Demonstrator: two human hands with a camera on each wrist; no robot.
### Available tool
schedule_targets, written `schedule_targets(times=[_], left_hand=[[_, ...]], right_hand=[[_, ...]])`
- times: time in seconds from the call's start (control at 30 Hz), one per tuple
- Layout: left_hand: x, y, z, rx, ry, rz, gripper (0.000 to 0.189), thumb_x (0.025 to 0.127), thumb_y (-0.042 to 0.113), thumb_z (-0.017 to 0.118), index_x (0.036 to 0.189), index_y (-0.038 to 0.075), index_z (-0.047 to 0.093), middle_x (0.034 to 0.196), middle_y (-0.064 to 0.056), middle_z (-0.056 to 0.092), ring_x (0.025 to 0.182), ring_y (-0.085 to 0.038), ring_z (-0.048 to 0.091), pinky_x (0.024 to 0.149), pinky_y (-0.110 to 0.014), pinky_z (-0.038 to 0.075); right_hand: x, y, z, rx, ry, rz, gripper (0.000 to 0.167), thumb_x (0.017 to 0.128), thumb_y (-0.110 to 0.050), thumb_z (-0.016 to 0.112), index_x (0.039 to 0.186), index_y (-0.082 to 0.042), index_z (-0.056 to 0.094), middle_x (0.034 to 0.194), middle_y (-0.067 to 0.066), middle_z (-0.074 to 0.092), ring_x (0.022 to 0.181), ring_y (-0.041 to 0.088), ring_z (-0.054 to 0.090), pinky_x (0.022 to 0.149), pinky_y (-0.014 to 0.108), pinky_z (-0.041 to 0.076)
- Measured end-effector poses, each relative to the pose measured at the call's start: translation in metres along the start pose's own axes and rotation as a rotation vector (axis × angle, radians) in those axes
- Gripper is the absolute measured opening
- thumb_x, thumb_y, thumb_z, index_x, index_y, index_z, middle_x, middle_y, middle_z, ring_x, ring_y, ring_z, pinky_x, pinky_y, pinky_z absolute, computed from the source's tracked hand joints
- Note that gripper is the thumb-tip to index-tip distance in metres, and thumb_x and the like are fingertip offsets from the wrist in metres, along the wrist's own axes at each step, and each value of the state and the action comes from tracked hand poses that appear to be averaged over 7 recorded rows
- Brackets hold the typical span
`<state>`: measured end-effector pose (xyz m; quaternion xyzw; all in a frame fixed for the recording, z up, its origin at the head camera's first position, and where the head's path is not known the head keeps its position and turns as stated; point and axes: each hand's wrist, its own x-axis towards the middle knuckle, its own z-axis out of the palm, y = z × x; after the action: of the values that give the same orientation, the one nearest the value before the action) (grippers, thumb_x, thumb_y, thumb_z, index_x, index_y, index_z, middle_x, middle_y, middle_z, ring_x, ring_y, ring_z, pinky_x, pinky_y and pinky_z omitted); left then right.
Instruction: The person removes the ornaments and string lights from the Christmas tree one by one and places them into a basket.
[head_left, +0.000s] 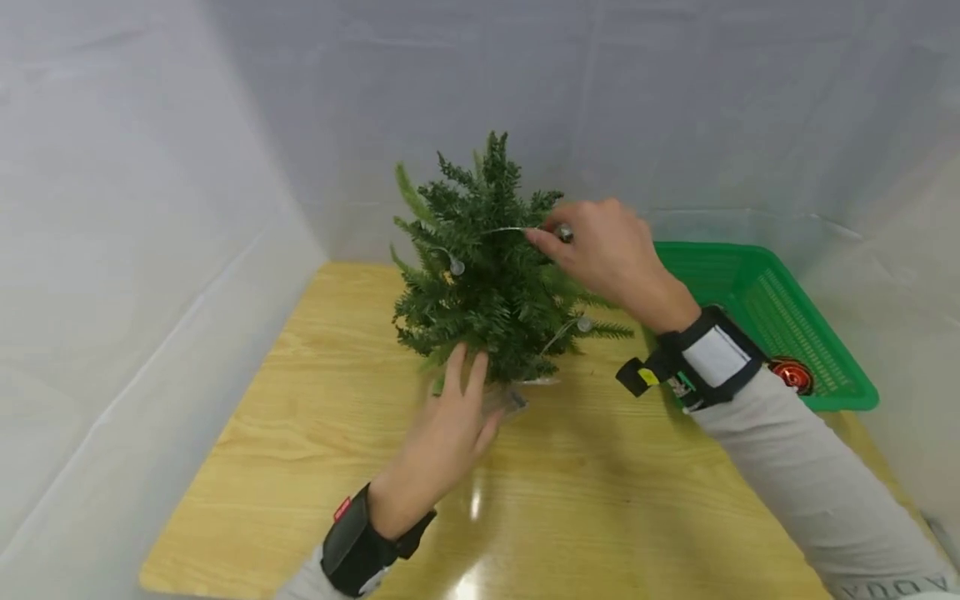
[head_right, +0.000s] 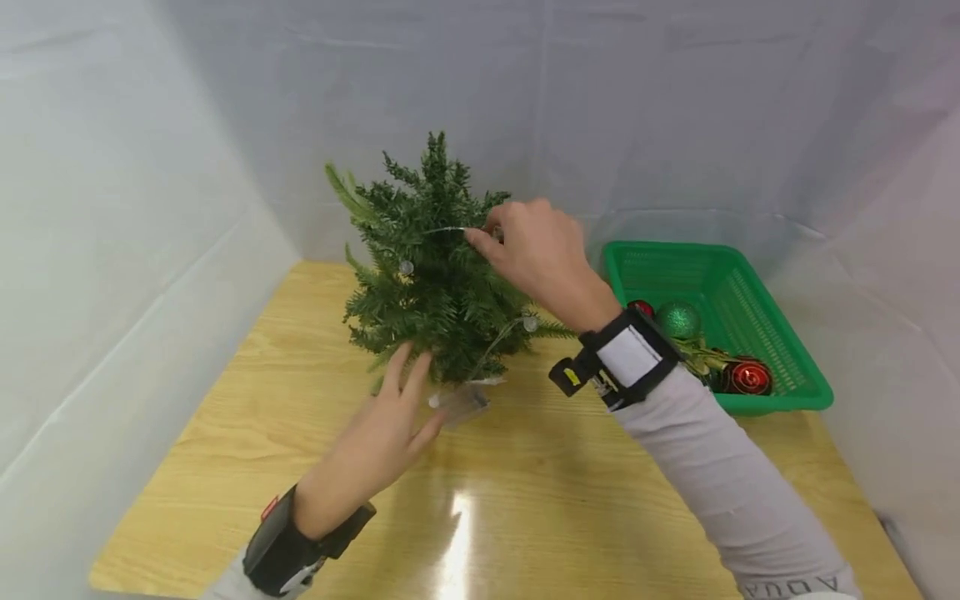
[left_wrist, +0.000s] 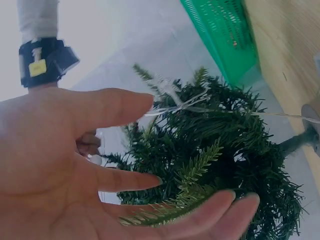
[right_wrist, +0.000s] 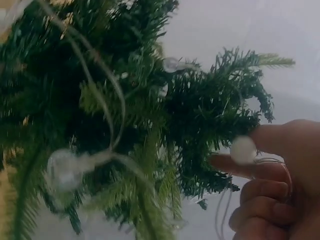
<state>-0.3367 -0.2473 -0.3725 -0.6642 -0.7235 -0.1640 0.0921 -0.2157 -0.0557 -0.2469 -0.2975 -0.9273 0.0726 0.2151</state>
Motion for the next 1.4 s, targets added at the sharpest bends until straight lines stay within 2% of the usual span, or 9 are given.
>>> schedule_targets(times=[0.13,0.4,0.6,0.73,0.83,1.0,1.07,1.23,1.4], left_hand=[[-0.001,0.0,-0.003,-0.099,-0.053,-0.033,0.069,0.094,0.026,0.064,0.145,-0.006,0.03,0.147,-0.034,0.026,0.057,-0.017,0.057,0.062,-0.036,0.057],[-0.012,0.001,-0.018,-0.176,-0.051,-0.014,0.067,0.094,0.027,0.064,0.146,-0.003,0.033,0.147,-0.028,0.028,0.086,-0.027,0.065,0.079,-0.039,0.057],[-0.02,-0.013,-0.09,-0.388,0.23,0.078,0.03,0.091,0.01,0.065,0.12,0.001,0.061,0.113,-0.011,0.065,0.075,-0.014,0.064,0.061,-0.018,0.053],[0.026,-0.06,-0.109,-0.431,0.375,-0.045,0.018,0.095,0.004,0.057,0.11,-0.004,0.064,0.101,-0.015,0.069,0.081,-0.022,0.065,0.067,-0.018,0.052],[0.076,-0.103,-0.1,-0.41,0.3,-0.124,0.027,0.1,0.011,0.049,0.119,-0.005,0.059,0.119,-0.02,0.061,0.101,-0.033,0.06,0.082,-0.035,0.053],[0.142,-0.15,-0.074,-0.306,0.095,-0.06,0.04,0.104,0.018,0.038,0.133,-0.008,0.046,0.138,-0.03,0.041,0.124,-0.043,0.043,0.101,-0.055,0.039],[0.159,-0.16,-0.067,-0.293,0.02,-0.041,0.038,0.105,0.019,0.035,0.123,-0.009,0.052,0.117,-0.03,0.052,0.105,-0.041,0.052,0.093,-0.049,0.043],[0.176,-0.175,-0.07,-0.339,-0.108,-0.072,0.04,0.107,0.022,0.028,0.092,-0.004,0.055,0.07,-0.012,0.041,0.061,-0.025,0.037,0.066,-0.04,0.036],[0.172,-0.183,-0.078,-0.315,-0.173,-0.114,0.048,0.107,0.032,0.026,0.127,-0.003,0.053,0.09,-0.019,0.05,0.079,-0.03,0.047,0.081,-0.047,0.04]], right_hand=[[0.001,0.003,0.003,0.065,-0.054,-0.014,0.044,0.1,-0.044,0.05,0.119,-0.01,0.069,0.083,0.008,0.071,0.051,0.018,0.056,0.044,0.03,0.035],[0.002,0.008,0.008,0.138,0.098,-0.079,0.036,0.099,-0.036,0.054,0.082,-0.009,0.071,0.059,0.005,0.058,0.041,0.017,0.038,0.042,0.028,0.026],[-0.002,0.01,0.015,0.229,0.163,-0.104,0.039,0.1,-0.031,0.054,0.067,-0.011,0.06,0.052,0.002,0.046,0.042,0.015,0.029,0.045,0.028,0.021],[-0.004,0.011,0.019,0.256,0.18,-0.096,0.042,0.1,-0.03,0.053,0.063,-0.012,0.055,0.049,0.001,0.038,0.042,0.015,0.026,0.045,0.028,0.02],[-0.004,0.011,0.02,0.261,0.201,-0.112,0.044,0.101,-0.03,0.052,0.061,-0.012,0.051,0.049,0.0,0.037,0.041,0.014,0.025,0.045,0.028,0.02],[0.0,0.011,0.019,0.256,0.23,-0.146,0.042,0.1,-0.027,0.053,0.061,-0.012,0.051,0.049,0.0,0.039,0.04,0.013,0.026,0.046,0.029,0.021],[0.001,0.01,0.017,0.254,0.243,-0.156,0.041,0.1,-0.025,0.054,0.062,-0.011,0.052,0.049,0.001,0.041,0.041,0.013,0.027,0.046,0.029,0.022],[0.006,0.001,0.009,0.252,0.289,-0.195,0.039,0.1,-0.024,0.054,0.064,-0.01,0.052,0.051,0.002,0.043,0.044,0.017,0.03,0.05,0.029,0.024],[0.008,-0.011,0.002,0.245,0.318,-0.223,0.038,0.1,-0.023,0.054,0.064,-0.01,0.049,0.056,0.003,0.047,0.047,0.017,0.035,0.054,0.029,0.028]])
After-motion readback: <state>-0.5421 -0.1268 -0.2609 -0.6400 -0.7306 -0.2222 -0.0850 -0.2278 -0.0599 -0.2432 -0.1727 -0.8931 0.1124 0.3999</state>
